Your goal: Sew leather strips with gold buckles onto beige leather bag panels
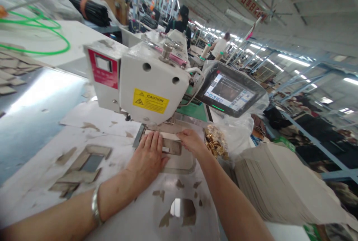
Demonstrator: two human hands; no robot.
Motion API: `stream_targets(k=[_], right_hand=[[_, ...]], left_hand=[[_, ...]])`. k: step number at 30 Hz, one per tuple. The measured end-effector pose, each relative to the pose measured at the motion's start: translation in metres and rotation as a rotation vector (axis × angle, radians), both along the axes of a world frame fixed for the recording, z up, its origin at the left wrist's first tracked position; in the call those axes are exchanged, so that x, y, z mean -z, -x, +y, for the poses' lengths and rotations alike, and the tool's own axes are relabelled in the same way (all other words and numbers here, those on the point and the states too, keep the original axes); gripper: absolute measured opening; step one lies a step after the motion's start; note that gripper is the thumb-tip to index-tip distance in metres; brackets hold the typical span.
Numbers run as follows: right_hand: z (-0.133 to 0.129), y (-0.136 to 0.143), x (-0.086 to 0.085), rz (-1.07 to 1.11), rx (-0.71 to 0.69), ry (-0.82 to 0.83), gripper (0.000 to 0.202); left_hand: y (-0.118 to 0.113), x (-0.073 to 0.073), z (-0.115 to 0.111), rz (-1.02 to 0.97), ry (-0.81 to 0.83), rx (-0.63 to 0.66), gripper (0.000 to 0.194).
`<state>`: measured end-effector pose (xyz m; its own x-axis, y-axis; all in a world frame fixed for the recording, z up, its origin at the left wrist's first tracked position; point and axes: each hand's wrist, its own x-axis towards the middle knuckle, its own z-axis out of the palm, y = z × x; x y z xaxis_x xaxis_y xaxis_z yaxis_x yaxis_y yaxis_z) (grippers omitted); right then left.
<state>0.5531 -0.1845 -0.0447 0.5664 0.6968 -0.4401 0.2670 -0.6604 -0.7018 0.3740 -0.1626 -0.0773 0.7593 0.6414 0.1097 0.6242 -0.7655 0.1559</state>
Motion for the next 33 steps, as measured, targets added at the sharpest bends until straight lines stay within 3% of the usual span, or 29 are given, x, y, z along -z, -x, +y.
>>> stream_targets(k=[7,11,14,17,21,23,27,33], right_hand=[[0.001,-0.018,0.021,-0.320,-0.234,-0.075,0.022],[0.003,-0.019,0.019,-0.373,-0.328,-0.108,0.022],[0.005,-0.015,0.005,-0.276,-0.311,-0.073,0.021],[0.003,-0.017,-0.015,0.016,-0.216,-0.028,0.028],[-0.017,-0.031,-0.033,0.359,-0.186,-0.104,0.046],[-0.032,-0.037,-0.033,0.412,-0.189,-0.149,0.049],[-0.059,-0.035,-0.022,0.405,-0.176,-0.143,0.051],[-0.072,-0.028,-0.015,0.356,-0.160,-0.123,0.052]], left_hand=[[-0.003,0.000,0.002,0.002,-0.010,-0.041,0.073],[-0.002,0.000,-0.004,-0.010,-0.027,-0.037,0.067],[0.000,-0.002,-0.007,-0.021,-0.053,0.015,0.055],[0.001,-0.004,-0.003,-0.047,-0.066,0.104,0.047],[0.002,-0.004,0.006,-0.108,-0.084,0.063,0.057],[0.000,-0.003,0.007,-0.185,-0.143,0.081,0.059],[-0.005,0.004,-0.003,-0.376,-0.334,0.264,0.047],[-0.006,0.010,-0.011,-0.385,-0.395,0.353,0.043]])
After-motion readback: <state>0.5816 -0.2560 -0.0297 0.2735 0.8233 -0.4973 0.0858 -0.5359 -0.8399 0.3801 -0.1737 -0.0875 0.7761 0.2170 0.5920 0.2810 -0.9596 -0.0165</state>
